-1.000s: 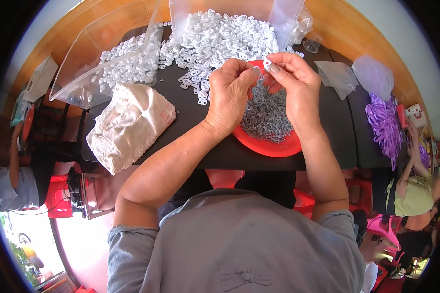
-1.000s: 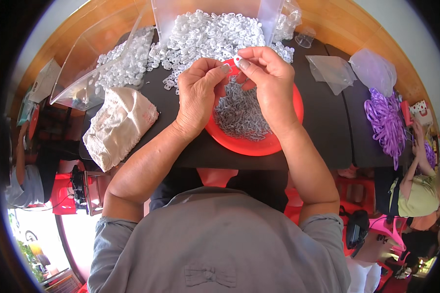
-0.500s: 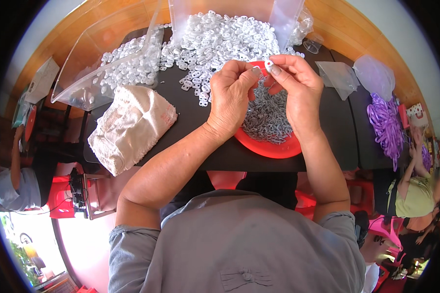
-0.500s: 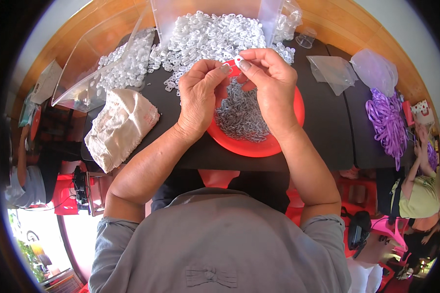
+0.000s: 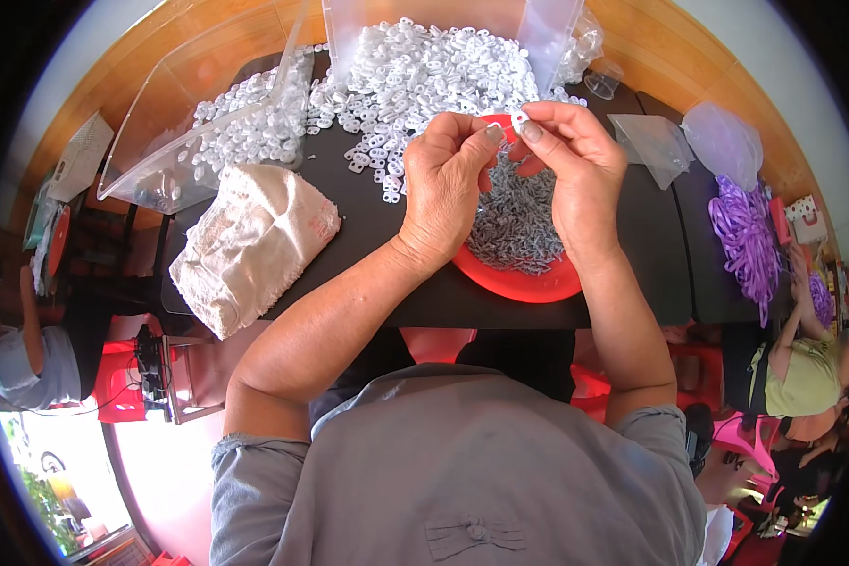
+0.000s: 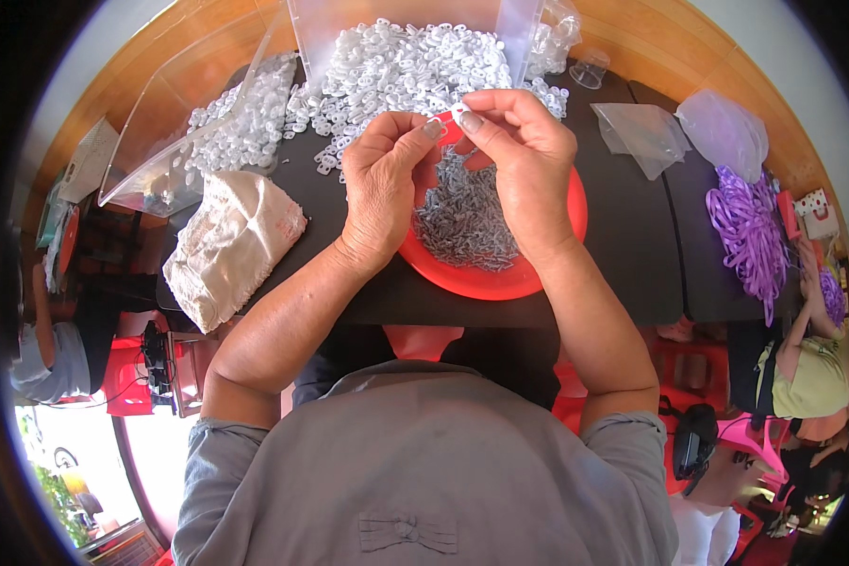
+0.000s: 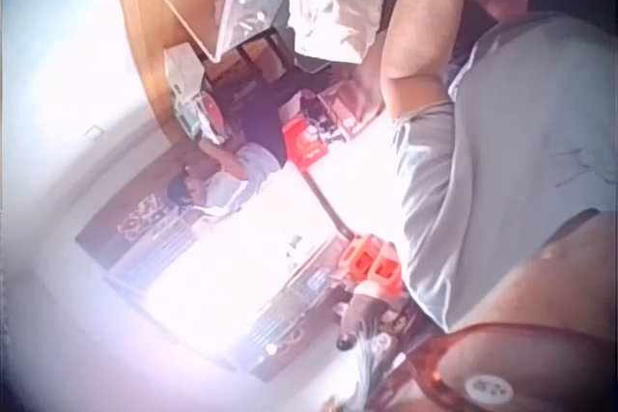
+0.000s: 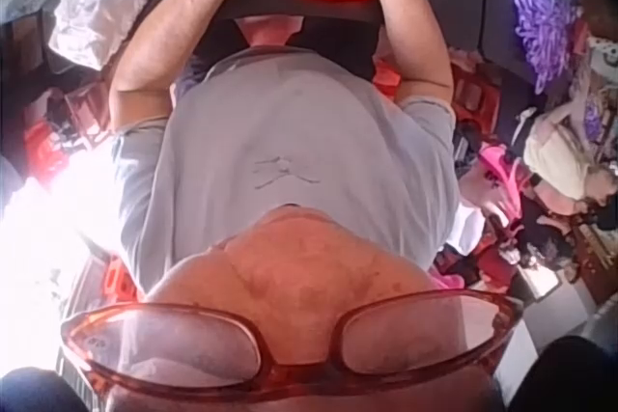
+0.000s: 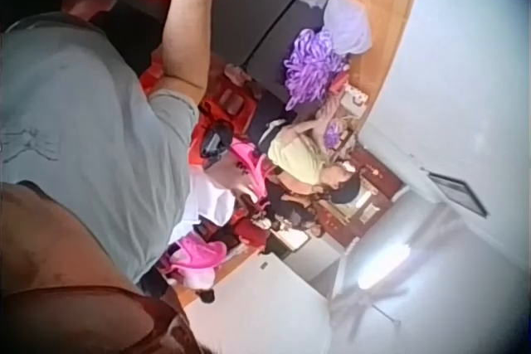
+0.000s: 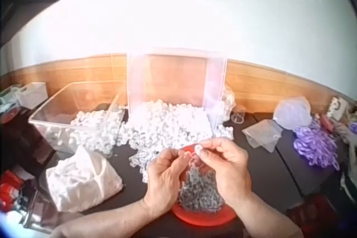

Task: Assembling small white plastic components by inserting tiny grey loops into them by hand.

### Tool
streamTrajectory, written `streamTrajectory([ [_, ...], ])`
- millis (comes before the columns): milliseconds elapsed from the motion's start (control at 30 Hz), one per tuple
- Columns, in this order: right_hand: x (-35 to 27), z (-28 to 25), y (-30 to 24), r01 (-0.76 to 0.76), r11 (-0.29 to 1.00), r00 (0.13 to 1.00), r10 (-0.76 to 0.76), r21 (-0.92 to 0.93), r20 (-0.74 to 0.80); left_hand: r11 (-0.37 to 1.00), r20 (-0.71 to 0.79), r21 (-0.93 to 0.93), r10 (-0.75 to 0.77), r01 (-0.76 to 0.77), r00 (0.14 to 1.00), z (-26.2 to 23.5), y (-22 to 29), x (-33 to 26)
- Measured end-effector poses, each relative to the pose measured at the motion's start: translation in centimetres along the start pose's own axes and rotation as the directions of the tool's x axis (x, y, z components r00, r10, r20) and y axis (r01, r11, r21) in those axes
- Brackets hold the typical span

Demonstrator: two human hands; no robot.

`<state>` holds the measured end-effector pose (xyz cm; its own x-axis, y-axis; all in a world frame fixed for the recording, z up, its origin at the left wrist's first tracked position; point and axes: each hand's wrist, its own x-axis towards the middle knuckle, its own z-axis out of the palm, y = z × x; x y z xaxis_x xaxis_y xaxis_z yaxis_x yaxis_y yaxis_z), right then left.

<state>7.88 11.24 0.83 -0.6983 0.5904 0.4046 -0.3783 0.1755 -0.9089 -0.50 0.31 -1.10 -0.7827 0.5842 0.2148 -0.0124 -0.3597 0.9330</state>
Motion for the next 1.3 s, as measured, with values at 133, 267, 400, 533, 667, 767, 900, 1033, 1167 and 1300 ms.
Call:
streamTrajectory([
  [133, -0.3, 0.2, -0.2, -0.018, 1.000, 1.000, 0.018, -0.021, 0.019, 1.000, 0.005, 0.017, 0.021, -0.022, 1.000, 0.0, -0.1, -0.1],
  [267, -0.2, 0.1, 0.0, -0.031, 0.999, 0.999, 0.032, -0.013, 0.038, 1.000, 0.014, 0.007, 0.030, -0.031, 0.999, 0.2, 0.0, -0.3],
  [400, 0.4, -0.6, 0.3, -0.116, 0.993, 0.989, 0.113, 0.033, 0.098, 0.999, 0.035, -0.031, 0.023, -0.022, 0.999, 0.2, 0.2, -0.2],
  [533, 0.7, -1.2, -0.2, -0.222, 0.972, 0.965, 0.208, 0.075, 0.157, 0.999, 0.066, -0.036, -0.023, 0.025, 0.998, 0.1, 0.6, -0.2],
  [667, 0.9, -1.9, -0.3, -0.181, 0.983, 0.967, 0.174, 0.025, 0.188, 0.997, 0.109, -0.062, -0.038, 0.045, 0.993, 0.1, 1.2, -0.2],
  [767, 1.0, -2.1, -0.6, -0.166, 0.986, 0.959, 0.163, -0.007, 0.232, 0.997, 0.119, -0.047, -0.052, 0.058, 0.992, -0.1, 1.2, -0.2],
  [900, 1.1, -1.9, -0.6, -0.184, 0.982, 0.939, 0.191, -0.051, 0.285, 0.999, 0.128, -0.022, -0.042, 0.046, 0.991, -0.4, 1.2, 0.2],
  [1033, 1.0, -2.3, -0.5, -0.205, 0.979, 0.944, 0.201, -0.011, 0.262, 0.998, 0.153, -0.015, -0.055, 0.058, 0.987, -0.3, 1.4, 0.3],
  [1167, 1.3, -3.0, -0.8, -0.184, 0.982, 0.925, 0.183, -0.028, 0.333, 0.992, 0.211, -0.122, -0.010, 0.037, 0.977, -0.5, 1.2, 0.4],
  [1300, 1.7, -3.8, -1.0, -0.221, 0.974, 0.860, 0.219, -0.050, 0.461, 0.992, 0.295, -0.116, -0.006, 0.042, 0.955, -0.8, 1.5, 0.4],
])
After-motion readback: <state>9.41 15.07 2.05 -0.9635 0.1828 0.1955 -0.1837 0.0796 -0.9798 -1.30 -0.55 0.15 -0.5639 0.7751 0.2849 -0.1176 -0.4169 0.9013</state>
